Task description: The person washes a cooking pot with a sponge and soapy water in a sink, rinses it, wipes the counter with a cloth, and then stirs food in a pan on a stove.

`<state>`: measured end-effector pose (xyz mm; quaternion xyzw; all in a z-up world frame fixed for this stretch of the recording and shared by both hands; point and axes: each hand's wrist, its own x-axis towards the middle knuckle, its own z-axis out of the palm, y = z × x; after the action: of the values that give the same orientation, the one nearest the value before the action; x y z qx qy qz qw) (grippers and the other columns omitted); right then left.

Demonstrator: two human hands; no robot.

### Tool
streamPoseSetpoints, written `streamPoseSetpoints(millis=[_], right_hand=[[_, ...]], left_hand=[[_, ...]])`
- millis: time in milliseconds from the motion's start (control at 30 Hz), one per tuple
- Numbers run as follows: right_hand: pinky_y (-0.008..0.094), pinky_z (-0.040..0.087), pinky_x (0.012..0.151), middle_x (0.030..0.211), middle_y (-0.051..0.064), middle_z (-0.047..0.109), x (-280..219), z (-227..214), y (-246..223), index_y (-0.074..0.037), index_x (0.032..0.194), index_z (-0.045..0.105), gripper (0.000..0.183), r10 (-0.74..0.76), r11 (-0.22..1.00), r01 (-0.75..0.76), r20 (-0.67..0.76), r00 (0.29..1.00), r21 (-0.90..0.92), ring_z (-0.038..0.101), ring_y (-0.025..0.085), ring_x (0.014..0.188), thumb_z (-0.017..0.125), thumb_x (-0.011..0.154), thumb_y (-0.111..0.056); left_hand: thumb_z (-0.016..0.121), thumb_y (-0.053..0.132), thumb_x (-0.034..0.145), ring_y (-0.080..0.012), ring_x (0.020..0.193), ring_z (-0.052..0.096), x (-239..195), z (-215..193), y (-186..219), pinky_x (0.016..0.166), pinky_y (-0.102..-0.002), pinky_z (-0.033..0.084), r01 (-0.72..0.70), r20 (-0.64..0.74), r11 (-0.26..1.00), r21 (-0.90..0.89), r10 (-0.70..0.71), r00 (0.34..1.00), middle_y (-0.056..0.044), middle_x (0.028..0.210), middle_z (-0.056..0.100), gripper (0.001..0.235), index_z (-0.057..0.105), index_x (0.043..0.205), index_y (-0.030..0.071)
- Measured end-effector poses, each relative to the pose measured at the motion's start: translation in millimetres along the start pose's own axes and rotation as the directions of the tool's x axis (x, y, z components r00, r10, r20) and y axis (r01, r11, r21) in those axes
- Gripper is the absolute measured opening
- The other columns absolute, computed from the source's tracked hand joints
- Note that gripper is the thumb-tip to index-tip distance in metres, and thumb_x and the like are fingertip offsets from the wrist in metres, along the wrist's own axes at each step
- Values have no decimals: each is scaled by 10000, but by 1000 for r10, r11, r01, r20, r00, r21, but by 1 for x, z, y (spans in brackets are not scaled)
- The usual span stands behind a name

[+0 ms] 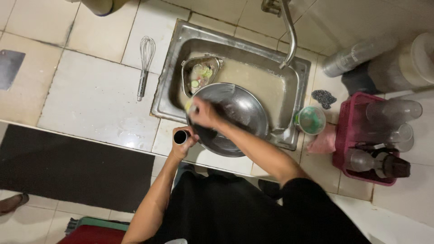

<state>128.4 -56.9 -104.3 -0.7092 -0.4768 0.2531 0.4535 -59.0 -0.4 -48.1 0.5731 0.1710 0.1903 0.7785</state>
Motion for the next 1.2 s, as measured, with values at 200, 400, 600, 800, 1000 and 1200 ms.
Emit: streamPoseSetpoints(millis=[200, 400, 600, 800, 1000, 1200], right_hand=[[478, 569, 791, 1094, 229, 657, -3, -25, -3, -43, 1171, 561, 353, -72, 965, 95, 101, 992, -243, 673, 412, 950, 684, 866, -170], [483, 559, 803, 1064, 131, 713, 8, -108, 121, -159, 1034, 721, 133, -42, 446, 55, 41, 998, -893, 698, 342, 957, 701, 950, -260], [420, 596, 822, 1028, 143, 765, -56, -175, 55, -114, 981, 803, 340, 795, 247, 28, 219, 566, -969, 744, 300, 968, 805, 705, -314], [474, 572, 709, 993, 157, 738, -113, -147, 12, -60, 1096, 744, 423, 640, 741, -69, 673, 371, -667, 697, 299, 854, 677, 784, -338], [336, 504, 674, 1014, 48, 563, -90, -50, 43, -71, 1140, 587, 214, 164, 925, -353, 687, 708, 143, 549, 175, 828, 648, 940, -113], [313, 564, 541, 840, 67, 639, 7, -2, 63, -90, 1057, 582, 161, 525, 653, -562, 232, 819, 508, 633, 145, 654, 654, 920, -133]], left_hand=[[667, 77, 793, -82, 507, 440, 8, -12, -10, 470, -241, 343, 120, 8, 979, -162, -120, 993, 0, 561, 496, 207, 521, 651, 43], [688, 118, 825, -101, 549, 495, 2, -1, -7, 518, -265, 392, -84, 5, 989, 124, 84, 996, -18, 603, 581, 205, 564, 682, 39], [725, 129, 872, -126, 510, 503, -13, 36, -17, 521, -282, 411, -209, -41, 941, 266, 227, 973, -35, 590, 555, 268, 555, 678, 55], [701, 79, 856, -123, 522, 443, -30, 56, -23, 526, -285, 374, -221, -78, 907, 358, 265, 961, -27, 596, 503, 247, 528, 683, 49], [696, 152, 845, -92, 568, 483, -22, 49, -32, 529, -264, 386, -173, -134, 967, 188, 200, 971, 6, 637, 542, 248, 532, 682, 63], [661, 129, 846, -91, 551, 472, -10, 37, -22, 520, -258, 370, -1, -79, 999, 32, 4, 997, -16, 609, 554, 226, 541, 680, 33]])
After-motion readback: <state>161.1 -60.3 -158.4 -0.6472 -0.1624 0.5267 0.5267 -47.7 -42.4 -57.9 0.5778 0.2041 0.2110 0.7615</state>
